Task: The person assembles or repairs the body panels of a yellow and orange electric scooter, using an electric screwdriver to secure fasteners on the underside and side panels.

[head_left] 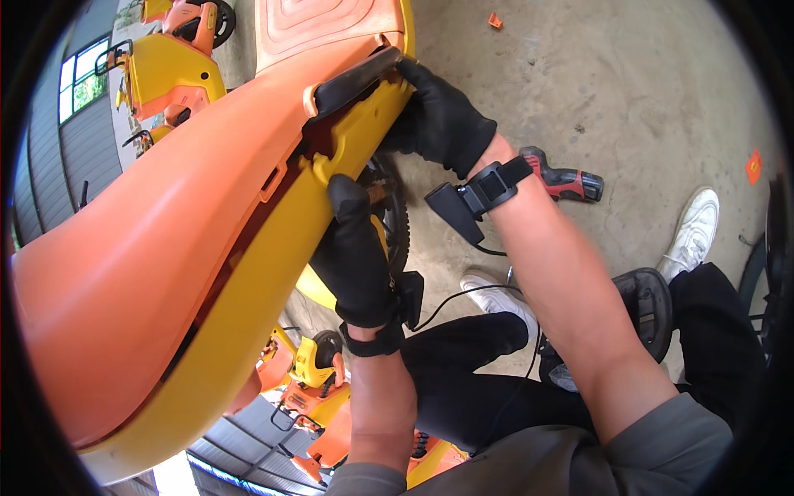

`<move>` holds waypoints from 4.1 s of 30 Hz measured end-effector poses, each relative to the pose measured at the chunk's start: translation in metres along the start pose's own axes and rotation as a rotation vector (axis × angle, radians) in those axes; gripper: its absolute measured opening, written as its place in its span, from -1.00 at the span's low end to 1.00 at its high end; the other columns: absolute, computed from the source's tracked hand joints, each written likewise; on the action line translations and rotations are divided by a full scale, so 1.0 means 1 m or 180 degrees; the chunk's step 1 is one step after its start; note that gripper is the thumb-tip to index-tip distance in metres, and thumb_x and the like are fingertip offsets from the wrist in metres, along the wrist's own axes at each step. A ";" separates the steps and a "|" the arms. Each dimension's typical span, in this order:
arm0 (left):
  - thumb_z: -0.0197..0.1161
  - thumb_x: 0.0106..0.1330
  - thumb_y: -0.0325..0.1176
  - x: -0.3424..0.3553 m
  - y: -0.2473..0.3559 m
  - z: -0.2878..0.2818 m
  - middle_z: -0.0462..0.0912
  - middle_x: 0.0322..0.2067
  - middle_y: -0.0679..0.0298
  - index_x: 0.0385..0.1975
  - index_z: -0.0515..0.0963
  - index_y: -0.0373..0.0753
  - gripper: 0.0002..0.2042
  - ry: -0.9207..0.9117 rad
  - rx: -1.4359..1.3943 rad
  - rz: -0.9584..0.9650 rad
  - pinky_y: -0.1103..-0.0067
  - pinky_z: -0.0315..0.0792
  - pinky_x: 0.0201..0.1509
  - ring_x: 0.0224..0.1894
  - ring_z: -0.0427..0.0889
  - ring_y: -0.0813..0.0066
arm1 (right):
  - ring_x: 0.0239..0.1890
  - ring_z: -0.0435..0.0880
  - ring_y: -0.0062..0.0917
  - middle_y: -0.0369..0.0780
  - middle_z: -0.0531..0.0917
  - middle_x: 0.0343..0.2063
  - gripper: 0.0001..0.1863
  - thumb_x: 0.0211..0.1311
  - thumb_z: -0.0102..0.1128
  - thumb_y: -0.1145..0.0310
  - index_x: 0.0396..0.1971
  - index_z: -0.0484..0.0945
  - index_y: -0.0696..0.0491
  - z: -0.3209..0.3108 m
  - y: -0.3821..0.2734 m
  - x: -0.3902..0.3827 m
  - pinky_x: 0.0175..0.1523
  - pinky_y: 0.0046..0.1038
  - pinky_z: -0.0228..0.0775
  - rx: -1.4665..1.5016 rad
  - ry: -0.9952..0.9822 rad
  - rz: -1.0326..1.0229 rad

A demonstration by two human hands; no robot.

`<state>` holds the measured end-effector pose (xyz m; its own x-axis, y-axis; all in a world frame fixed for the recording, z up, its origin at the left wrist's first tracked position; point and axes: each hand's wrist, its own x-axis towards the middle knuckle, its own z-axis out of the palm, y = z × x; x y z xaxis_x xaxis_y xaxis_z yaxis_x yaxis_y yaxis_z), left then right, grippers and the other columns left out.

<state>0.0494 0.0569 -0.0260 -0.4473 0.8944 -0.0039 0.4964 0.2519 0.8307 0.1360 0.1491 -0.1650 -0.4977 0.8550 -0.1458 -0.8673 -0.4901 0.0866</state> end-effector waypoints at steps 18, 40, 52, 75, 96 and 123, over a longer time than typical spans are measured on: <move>0.24 0.36 -0.54 -0.015 0.013 -0.002 0.65 -0.15 0.21 0.00 0.51 -0.44 -0.75 -0.0317 -0.0137 0.0083 0.56 0.53 -0.10 -0.17 0.66 0.45 | -0.04 0.66 -0.37 -0.12 0.63 -0.02 -0.26 0.36 0.02 -0.27 0.16 0.44 0.14 0.016 -0.002 -0.023 0.01 -0.31 0.61 -0.0580 0.0600 0.0060; 0.15 0.45 -0.46 -0.023 -0.011 -0.015 0.55 0.03 0.17 0.14 0.40 -0.39 -0.68 -0.0514 -0.0481 0.0305 0.43 0.45 0.14 0.03 0.56 0.37 | -0.22 0.69 -0.46 -0.14 0.62 -0.25 -0.47 0.34 0.25 -0.02 -0.17 0.47 0.24 0.012 -0.007 -0.029 -0.07 -0.43 0.65 -0.1729 0.0983 0.0004; 0.21 0.42 -0.38 -0.016 -0.009 -0.003 0.61 -0.09 0.22 0.06 0.46 -0.41 -0.69 -0.0093 -0.0258 0.0501 0.51 0.47 0.00 -0.11 0.58 0.47 | -0.40 0.69 -0.51 -0.17 0.65 -0.41 -0.43 0.37 0.17 -0.10 -0.24 0.53 0.23 0.021 -0.019 -0.027 -0.30 -0.48 0.61 -0.2613 0.1176 0.0268; 0.05 0.46 -0.55 0.001 -0.029 0.007 0.48 -0.13 0.23 0.04 0.41 -0.35 -0.79 -0.0278 -0.0890 0.0603 0.60 0.40 -0.13 -0.19 0.43 0.50 | -0.74 0.16 -0.71 -0.43 0.28 -0.69 -0.48 0.38 0.09 -0.18 -0.39 0.44 0.04 -0.040 -0.031 -0.043 -0.64 -0.61 0.03 -0.1496 0.2700 0.0062; 0.13 0.37 -0.66 0.000 -0.036 0.023 0.59 -0.16 0.26 -0.01 0.45 -0.41 -0.77 0.0280 -0.0422 0.1010 0.59 0.44 -0.01 -0.16 0.54 0.53 | -0.30 0.69 -0.43 -0.16 0.65 -0.31 -0.47 0.32 0.28 -0.02 -0.18 0.56 0.26 0.019 -0.030 -0.019 -0.13 -0.40 0.65 -0.2259 0.1139 -0.0016; 0.29 0.32 -0.50 0.008 -0.042 0.026 0.67 -0.16 0.08 -0.02 0.50 -0.45 -0.72 0.0548 0.0461 0.1284 0.40 0.47 -0.02 -0.16 0.63 0.26 | 0.01 0.52 -0.13 -0.14 0.56 0.00 -0.45 0.35 -0.01 -0.27 -0.04 0.54 -0.09 0.087 -0.028 -0.025 0.09 0.00 0.46 -0.0808 0.0720 0.0200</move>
<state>0.0444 0.0634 -0.0749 -0.3080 0.8602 0.4065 0.7496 -0.0437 0.6604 0.1724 0.1564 -0.0784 -0.5136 0.7764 -0.3652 -0.7938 -0.5916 -0.1414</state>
